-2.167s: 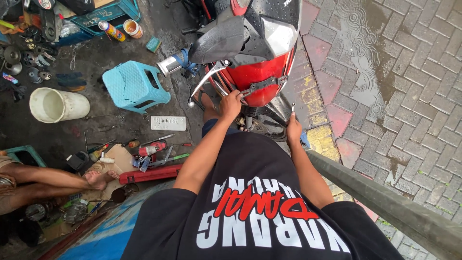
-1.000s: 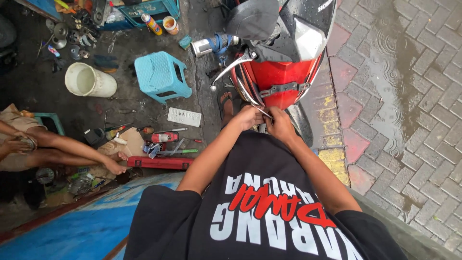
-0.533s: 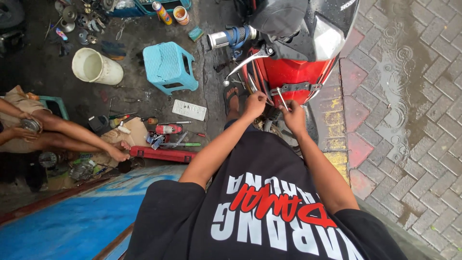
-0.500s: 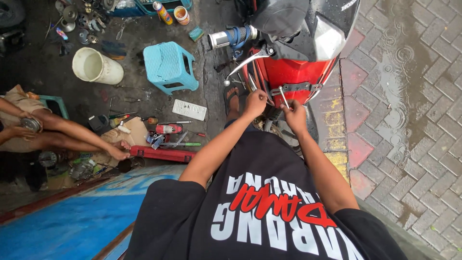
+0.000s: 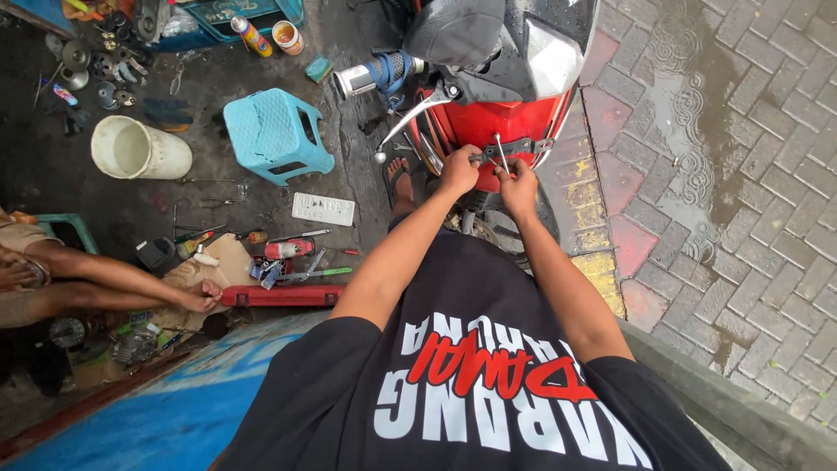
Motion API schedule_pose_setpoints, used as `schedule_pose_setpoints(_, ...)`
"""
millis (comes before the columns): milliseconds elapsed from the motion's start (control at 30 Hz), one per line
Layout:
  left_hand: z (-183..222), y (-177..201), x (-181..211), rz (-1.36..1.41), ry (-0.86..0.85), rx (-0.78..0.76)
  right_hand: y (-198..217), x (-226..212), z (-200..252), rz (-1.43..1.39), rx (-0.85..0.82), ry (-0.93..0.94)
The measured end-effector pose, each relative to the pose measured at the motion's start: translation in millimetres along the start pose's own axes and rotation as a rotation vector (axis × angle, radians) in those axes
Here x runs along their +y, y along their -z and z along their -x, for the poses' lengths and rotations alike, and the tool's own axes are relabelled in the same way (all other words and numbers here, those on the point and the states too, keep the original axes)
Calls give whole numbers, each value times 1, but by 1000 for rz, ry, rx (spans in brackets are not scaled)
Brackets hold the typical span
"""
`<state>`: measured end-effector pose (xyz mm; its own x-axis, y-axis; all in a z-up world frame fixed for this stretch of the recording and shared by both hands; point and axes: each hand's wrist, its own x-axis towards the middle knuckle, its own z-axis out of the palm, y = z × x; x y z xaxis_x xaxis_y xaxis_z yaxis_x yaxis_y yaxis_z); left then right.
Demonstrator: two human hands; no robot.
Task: The person is adjusting and fitting the front plastic fairing of a motorcycle, attempting to snap it into place.
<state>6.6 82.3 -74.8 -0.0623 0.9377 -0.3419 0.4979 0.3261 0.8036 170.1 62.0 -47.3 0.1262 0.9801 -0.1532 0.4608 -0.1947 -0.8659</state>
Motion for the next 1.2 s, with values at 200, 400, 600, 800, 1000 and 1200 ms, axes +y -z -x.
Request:
schedule_pose_setpoints(200,5,-5,0,91,57,-6,-11,-4,-8,132,77,56)
schedule_pose_setpoints(400,18,9,18,74,58,-35,-17,-2,-9,187,86,88)
schedule_pose_setpoints(600,41,33,50,-58,44,-43,-22,-2,-15,203,110,178)
schedule_pose_setpoints(800,34,27,45,-158,40,-43,-25,-17,-15,185,107,266)
schedule_pose_setpoints(1000,39,30,49,-167,20,-36,-30,3,-22,170,89,163)
schedule_pose_setpoints(1200,40,32,48,-130,-6,-43,-22,-9,-23,217,30,106)
